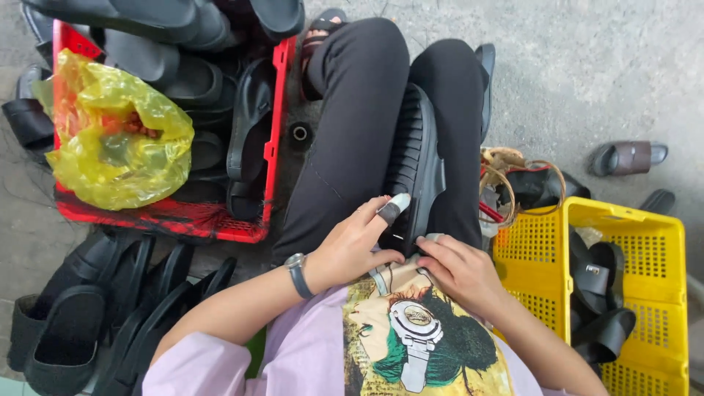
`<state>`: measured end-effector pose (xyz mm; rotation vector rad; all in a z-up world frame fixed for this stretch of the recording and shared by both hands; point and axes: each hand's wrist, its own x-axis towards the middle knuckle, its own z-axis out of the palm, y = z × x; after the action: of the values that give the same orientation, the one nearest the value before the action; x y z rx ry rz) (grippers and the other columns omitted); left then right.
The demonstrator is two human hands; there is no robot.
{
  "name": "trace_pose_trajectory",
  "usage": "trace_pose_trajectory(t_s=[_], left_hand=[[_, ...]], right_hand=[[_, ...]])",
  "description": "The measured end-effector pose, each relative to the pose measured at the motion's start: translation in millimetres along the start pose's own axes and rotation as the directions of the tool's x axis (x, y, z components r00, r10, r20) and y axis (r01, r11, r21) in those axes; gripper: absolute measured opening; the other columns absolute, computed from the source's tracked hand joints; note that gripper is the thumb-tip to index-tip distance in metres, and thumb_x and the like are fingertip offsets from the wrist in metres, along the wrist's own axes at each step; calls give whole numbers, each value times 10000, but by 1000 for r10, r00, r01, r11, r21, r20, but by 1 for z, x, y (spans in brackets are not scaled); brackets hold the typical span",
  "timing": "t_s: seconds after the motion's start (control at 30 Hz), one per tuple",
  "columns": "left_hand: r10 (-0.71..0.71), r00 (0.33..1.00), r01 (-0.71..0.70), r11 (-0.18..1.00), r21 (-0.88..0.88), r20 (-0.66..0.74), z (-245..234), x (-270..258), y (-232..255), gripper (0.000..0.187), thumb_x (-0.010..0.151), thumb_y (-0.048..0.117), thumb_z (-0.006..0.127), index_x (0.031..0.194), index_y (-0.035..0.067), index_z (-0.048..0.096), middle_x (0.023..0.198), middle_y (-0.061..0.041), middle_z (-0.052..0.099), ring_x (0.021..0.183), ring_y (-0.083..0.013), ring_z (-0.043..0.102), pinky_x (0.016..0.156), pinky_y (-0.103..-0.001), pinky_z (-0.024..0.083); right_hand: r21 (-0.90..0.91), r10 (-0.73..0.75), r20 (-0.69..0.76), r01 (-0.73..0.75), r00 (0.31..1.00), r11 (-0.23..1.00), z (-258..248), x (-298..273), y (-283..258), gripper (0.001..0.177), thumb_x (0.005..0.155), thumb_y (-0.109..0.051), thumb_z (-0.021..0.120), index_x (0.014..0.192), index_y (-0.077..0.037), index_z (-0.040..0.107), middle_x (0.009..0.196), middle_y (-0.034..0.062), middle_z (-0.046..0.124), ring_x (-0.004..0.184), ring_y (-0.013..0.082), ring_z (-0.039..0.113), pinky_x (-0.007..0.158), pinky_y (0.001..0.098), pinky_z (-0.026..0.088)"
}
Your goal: Hand-sewing the sole of a shoe using a needle and thread to repair or reinforce it.
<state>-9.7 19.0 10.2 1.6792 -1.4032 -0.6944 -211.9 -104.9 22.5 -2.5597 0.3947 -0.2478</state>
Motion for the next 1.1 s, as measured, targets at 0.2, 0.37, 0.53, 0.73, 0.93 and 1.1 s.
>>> trace_pose_trajectory(t_s=[0.2, 0.37, 0.53, 0.73, 0.93, 1.1], left_hand=[[-94, 986, 110, 987, -114, 139, -66, 18, 50, 492, 726, 356, 765, 1056, 105, 502, 738, -31, 529, 685, -289, 645, 586, -394, 537], [-76, 981, 121, 959, -258, 177, -47, 8, 63, 557, 771, 219, 693, 1208, 56, 387, 771, -6, 546, 614, -213, 563, 553, -345, 486], [-56, 973, 136, 923, -360, 222, -44, 2, 61, 505, 815, 97, 558, 1283, 3, 392, 835, -6, 524, 584, -119, 484, 565, -281, 451], [-110, 943, 233, 891, -390, 313, -42, 3, 58, 212, 852, 91, 599, 969, 86, 422, 710, -14, 454, 543, -108, 374, 523, -290, 342], [-49, 954, 161, 914, -371, 294, -38, 6, 53, 194, 831, 52, 526, 993, 43, 420, 697, -33, 457, 573, -156, 431, 534, -313, 361], [-138, 930, 262, 899, -352, 342, -40, 4, 55, 166, 838, 68, 553, 976, 67, 460, 677, -21, 475, 549, -135, 416, 529, -303, 377]], right_hand=[[9, -26, -115, 27, 993, 1000, -34, 19, -11, 424, 790, -284, 717, 1190, -153, 666, 947, 45, 619, 791, 253, 616, 707, 364, 513], [6, -114, -94, 115, 989, 993, -25, 42, -31, 433, 852, -308, 653, 1213, -83, 574, 917, 93, 603, 756, 287, 607, 677, 390, 498], [239, -117, 102, 90, 988, 967, -22, 47, -30, 180, 929, -246, 523, 813, -120, 582, 678, 33, 538, 618, 220, 556, 579, 349, 429], [107, -127, 44, 122, 991, 987, -23, 32, -27, 193, 853, -199, 572, 688, -113, 517, 673, 20, 572, 583, 212, 544, 545, 336, 450], [552, 158, 86, -179, 984, 814, -23, 35, -30, 551, 839, -36, 542, 1362, -119, 388, 1359, 149, 409, 935, 158, 688, 790, 298, 645], [344, -82, -135, 124, 987, 931, -12, 35, -27, 235, 868, -61, 585, 1095, -63, 646, 894, 84, 631, 748, 192, 614, 671, 294, 537]])
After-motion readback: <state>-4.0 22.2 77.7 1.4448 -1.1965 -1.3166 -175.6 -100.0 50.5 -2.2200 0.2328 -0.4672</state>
